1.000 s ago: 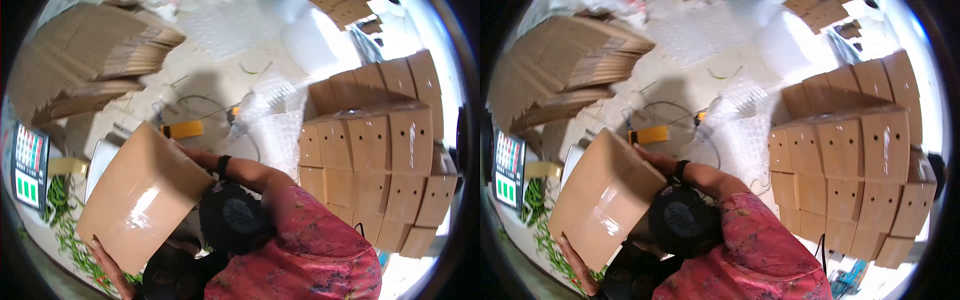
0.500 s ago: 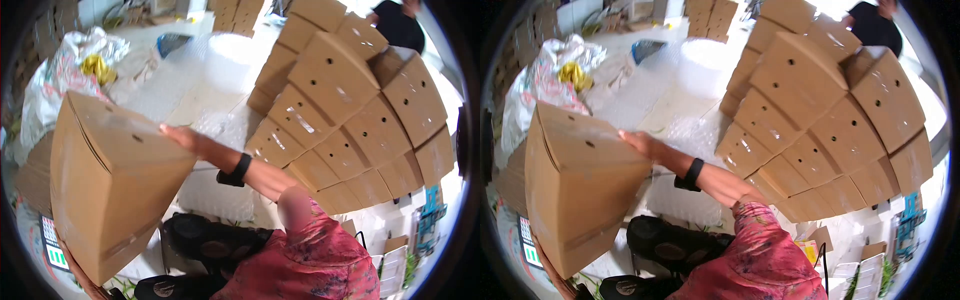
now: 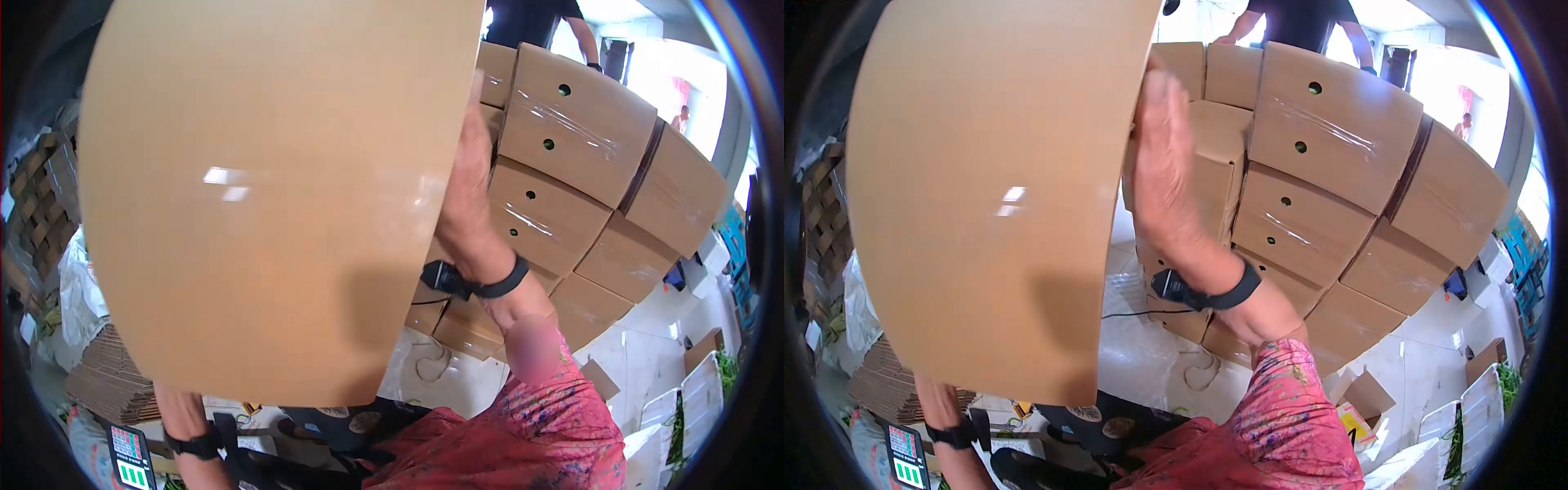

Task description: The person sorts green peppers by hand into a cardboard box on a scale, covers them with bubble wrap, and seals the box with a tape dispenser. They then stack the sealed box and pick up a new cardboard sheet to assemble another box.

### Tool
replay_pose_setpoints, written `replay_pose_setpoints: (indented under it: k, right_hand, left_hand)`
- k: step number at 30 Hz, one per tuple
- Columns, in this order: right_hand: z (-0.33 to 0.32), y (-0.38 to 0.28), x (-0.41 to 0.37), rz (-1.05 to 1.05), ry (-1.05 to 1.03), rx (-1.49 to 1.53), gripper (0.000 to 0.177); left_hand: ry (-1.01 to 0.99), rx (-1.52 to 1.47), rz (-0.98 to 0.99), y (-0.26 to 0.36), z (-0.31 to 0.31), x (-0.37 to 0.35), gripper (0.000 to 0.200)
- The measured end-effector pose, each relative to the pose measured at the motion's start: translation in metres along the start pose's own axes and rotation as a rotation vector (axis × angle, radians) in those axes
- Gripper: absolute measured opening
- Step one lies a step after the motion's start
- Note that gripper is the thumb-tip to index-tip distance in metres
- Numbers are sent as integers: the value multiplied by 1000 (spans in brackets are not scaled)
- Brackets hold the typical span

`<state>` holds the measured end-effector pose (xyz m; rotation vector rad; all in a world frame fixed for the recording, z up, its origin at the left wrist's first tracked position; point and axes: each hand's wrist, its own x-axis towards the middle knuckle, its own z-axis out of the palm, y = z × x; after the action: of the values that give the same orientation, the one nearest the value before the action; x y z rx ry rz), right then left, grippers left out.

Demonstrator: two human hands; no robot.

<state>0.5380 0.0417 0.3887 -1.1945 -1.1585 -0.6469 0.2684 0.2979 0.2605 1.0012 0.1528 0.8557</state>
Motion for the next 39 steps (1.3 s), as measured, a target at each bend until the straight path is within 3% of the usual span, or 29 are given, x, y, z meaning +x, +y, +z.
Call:
replay_pose_setpoints:
  k: [2,3,4,5,8,9,10,11,13,15,16,17,19,20,21,23,26,27,29,31,33,34,36,38,39]
  right_hand:
    - [-26,12,24,-341,43,-602,52]
    - [-31,19,37,-344,47,-600,52]
    - [-36,25,52,-355,110,-408,44]
    - [-42,28,61,-365,170,-220,49]
    - [-52,21,70,-301,171,-292,51]
    - [-55,17,71,-260,164,-329,54]
    - [-61,11,66,-174,112,-217,72]
    - [-65,16,59,-184,122,-218,72]
    - [-66,31,35,-274,54,-377,93]
    - [-51,19,11,-322,-148,-569,116]
    - [-43,23,3,-335,-134,-628,96]
    - [-35,34,2,-332,-144,-622,96]
    - [-22,60,3,-676,-50,-1019,74]
    - [-6,68,9,-840,38,-954,53]
    - [0,74,10,-841,34,-947,53]
    - [8,85,15,-657,-243,-779,52]
    - [-13,129,36,-427,-226,-881,64]
    - [-9,152,34,-499,-138,-978,67]
    - [-20,171,41,-544,-114,-1122,61]
    - [-17,189,47,-599,-134,-1199,56]
    - [-11,180,48,-606,-164,-1360,51]
    - [-9,195,42,-614,-60,-1323,56]
    - [-9,202,43,-616,-93,-1304,68]
    - [-8,195,38,-577,-210,-1412,61]
    - [-1,197,31,-623,-222,-1279,58]
  left_hand:
    - [-79,-54,-24,-8,26,21,54]
    - [-121,-81,-37,-12,38,31,54]
    - [-169,-126,-46,-17,50,46,54]
    - [-234,-162,-57,-25,61,64,53]
    - [-163,-267,-85,-30,124,96,61]
    - [-271,-332,-149,-40,131,110,71]
    - [-381,-398,-215,-51,137,122,80]
    - [-394,-393,-209,-61,145,131,80]
    - [-508,-164,-237,-81,152,138,97]
    - [-408,-81,-193,-79,174,137,93]
    - [-457,54,-15,-69,191,134,87]
    - [-495,184,171,-58,208,132,82]
    - [-505,148,163,-58,242,148,71]
    - [-591,152,151,-69,249,163,68]
    - [-672,159,142,-76,253,170,65]
    - [-719,56,103,-83,263,174,64]
    - [-781,-235,-68,-104,270,182,61]
    - [-769,-338,-110,-115,270,182,60]
    - [-556,-118,-159,-134,258,177,57]
    - [-545,123,-115,-162,218,166,53]
    - [-576,9,-145,-189,156,136,50]
    - [-484,77,-196,-185,129,116,48]
    - [-379,158,-230,-177,78,78,45]
    - [-226,192,-283,-157,31,43,44]
    - [-106,217,-331,-142,6,26,43]
